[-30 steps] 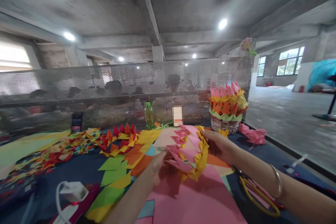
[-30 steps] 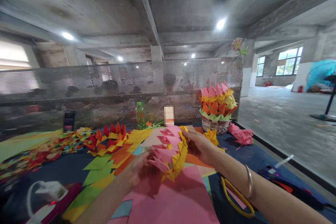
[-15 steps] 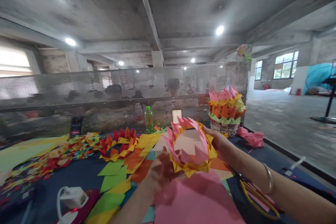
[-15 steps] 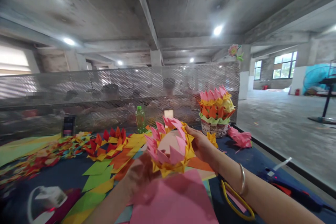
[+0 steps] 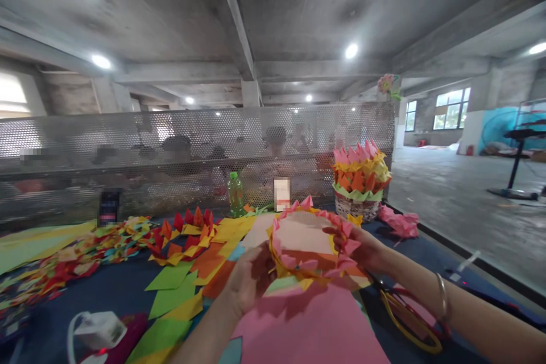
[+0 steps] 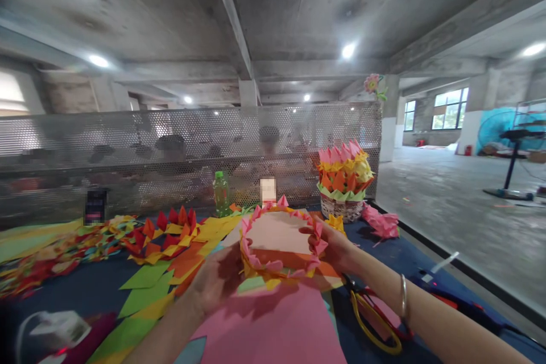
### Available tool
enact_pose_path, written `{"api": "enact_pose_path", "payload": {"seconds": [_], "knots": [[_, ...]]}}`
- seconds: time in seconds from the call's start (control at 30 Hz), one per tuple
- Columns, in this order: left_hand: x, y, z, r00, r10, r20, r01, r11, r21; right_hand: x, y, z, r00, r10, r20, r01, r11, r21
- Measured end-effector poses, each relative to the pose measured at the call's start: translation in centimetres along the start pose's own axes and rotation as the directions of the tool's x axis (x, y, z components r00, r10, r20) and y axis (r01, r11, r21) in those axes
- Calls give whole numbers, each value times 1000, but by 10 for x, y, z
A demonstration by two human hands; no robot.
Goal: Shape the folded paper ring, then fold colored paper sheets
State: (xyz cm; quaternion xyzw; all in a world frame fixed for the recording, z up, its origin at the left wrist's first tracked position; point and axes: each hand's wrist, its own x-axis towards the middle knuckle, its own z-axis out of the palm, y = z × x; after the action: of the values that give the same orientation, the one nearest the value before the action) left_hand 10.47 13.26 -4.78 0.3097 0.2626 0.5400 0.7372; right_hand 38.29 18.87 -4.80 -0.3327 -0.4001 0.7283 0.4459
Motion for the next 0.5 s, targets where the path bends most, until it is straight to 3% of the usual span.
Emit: {"api": "enact_pose_path", "payload": {"seconds": [0.3,0.5], "knots": [[2,-2,-4,999,18,44,-17,1000,-19,-4,1,1,999,-2,49,3,1000,-21],[-2,2,2,998,0,-61,-1,1000,-8,-16,-2,8,995,-80,63,86,991,-104]]}}
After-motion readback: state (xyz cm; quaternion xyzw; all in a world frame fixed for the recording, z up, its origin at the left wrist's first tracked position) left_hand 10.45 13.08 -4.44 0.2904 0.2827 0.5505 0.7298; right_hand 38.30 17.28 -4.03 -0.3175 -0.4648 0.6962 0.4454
